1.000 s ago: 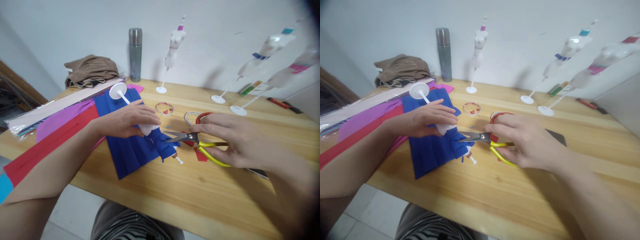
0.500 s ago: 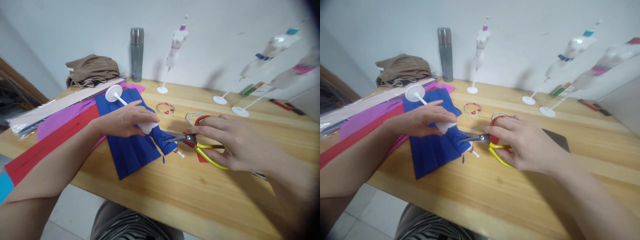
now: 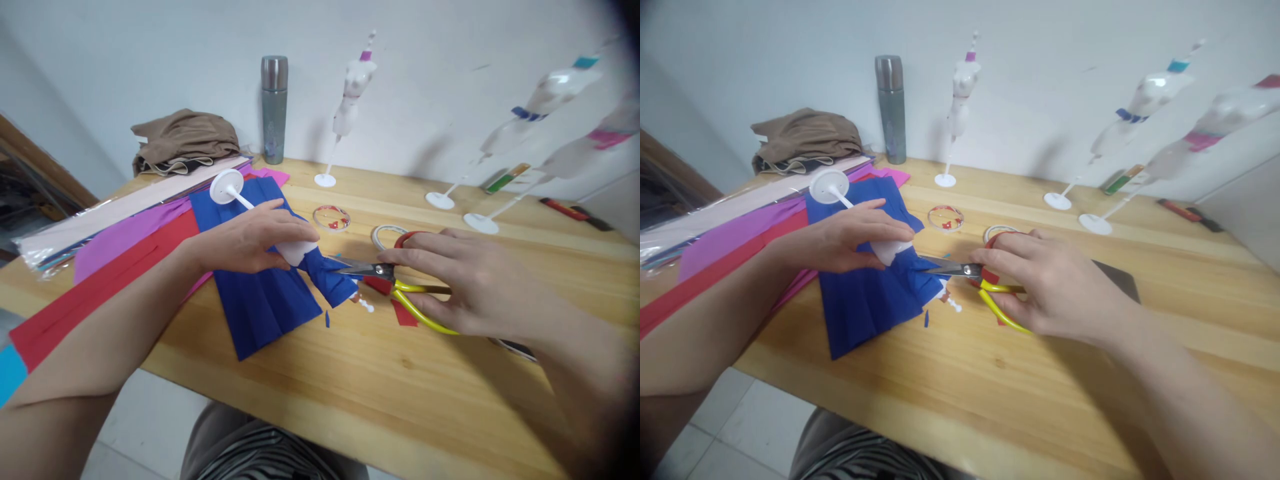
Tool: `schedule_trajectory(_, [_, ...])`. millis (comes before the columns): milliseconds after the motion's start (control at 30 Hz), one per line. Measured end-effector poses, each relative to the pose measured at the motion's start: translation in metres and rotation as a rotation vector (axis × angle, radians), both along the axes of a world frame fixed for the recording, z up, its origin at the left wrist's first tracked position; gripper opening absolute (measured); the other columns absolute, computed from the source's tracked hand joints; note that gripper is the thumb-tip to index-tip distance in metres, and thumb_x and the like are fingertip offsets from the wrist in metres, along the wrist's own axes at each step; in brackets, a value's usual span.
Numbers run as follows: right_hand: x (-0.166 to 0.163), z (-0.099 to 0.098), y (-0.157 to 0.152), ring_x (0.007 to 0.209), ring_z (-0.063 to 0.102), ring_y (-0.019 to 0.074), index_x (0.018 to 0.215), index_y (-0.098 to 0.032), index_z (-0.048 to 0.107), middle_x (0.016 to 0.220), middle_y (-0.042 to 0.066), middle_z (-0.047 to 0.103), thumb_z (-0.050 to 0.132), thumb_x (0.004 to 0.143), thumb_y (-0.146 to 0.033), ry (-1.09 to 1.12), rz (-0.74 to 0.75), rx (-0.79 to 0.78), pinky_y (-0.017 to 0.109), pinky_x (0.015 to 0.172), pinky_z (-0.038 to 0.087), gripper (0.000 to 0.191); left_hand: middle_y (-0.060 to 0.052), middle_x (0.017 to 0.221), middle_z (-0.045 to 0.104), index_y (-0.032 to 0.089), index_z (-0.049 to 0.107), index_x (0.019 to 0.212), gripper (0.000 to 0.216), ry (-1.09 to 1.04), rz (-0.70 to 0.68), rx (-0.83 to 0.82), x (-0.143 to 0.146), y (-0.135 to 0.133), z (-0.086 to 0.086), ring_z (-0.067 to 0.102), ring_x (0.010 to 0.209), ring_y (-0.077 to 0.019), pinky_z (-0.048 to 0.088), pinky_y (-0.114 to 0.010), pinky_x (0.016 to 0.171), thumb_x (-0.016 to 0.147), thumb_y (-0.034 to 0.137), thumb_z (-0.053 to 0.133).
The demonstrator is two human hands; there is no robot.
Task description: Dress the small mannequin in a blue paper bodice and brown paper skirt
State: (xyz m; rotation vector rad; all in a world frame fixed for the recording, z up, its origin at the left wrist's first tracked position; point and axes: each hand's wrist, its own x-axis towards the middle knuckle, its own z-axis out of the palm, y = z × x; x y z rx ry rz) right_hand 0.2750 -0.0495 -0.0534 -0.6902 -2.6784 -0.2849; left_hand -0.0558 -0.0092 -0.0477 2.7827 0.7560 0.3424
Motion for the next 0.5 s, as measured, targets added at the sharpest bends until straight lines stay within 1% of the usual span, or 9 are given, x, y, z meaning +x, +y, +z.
schedule_trajectory(167, [-0.0003, 0.0007, -0.0004, 0.078, 0.071, 0.0233, 0.113, -0.017, 0.065, 0.096, 0.013, 0.072, 0.051, 0.091, -0.018, 0.0, 0.002, 0.013, 0.035, 0.062, 0.051, 0.026, -0.009, 0.136, 0.068, 0.018, 0.06, 0.136, 0.044, -0.019, -0.017, 0.039, 0.0011, -0.0016, 0.0007, 0.06, 0.128, -0.0216, 0.03, -0.043, 0.119, 0.092, 0.021, 0.062])
schedule_trajectory(233, [-0.0003, 0.0011, -0.0002, 0.077, 0.071, 0.0227, 0.114, -0.016, 0.064, 0.096, 0.012, 0.072, 0.051, 0.092, -0.018, 0.002, 0.004, 0.018, 0.034, 0.062, 0.051, 0.026, -0.009, 0.137, 0.067, 0.018, 0.059, 0.136, 0.044, -0.021, -0.002, 0.052, 0.0022, -0.003, 0.0012, 0.06, 0.128, -0.0212, 0.031, -0.043, 0.119, 0.093, 0.021, 0.06])
schedule_trajectory(367, [0.0006, 0.0011, 0.0003, 0.079, 0.071, 0.0225, 0.116, -0.015, 0.064, 0.097, 0.013, 0.071, 0.051, 0.093, -0.018, 0.008, 0.013, 0.028, 0.033, 0.063, 0.052, 0.027, -0.009, 0.135, 0.068, 0.019, 0.059, 0.136, 0.044, -0.024, 0.041, 0.076, 0.0036, -0.0031, 0.0002, 0.062, 0.126, -0.0215, 0.033, -0.044, 0.118, 0.092, 0.02, 0.06])
schedule_trajectory(500, [0.0004, 0.0007, 0.0006, 0.078, 0.07, 0.022, 0.118, -0.019, 0.064, 0.095, 0.011, 0.072, 0.05, 0.093, -0.018, 0.022, -0.002, 0.012, 0.032, 0.062, 0.053, 0.029, -0.008, 0.135, 0.069, 0.021, 0.06, 0.135, 0.045, -0.034, 0.03, 0.096, 0.0025, -0.0007, -0.0028, 0.062, 0.126, -0.0208, 0.033, -0.043, 0.118, 0.091, 0.022, 0.062])
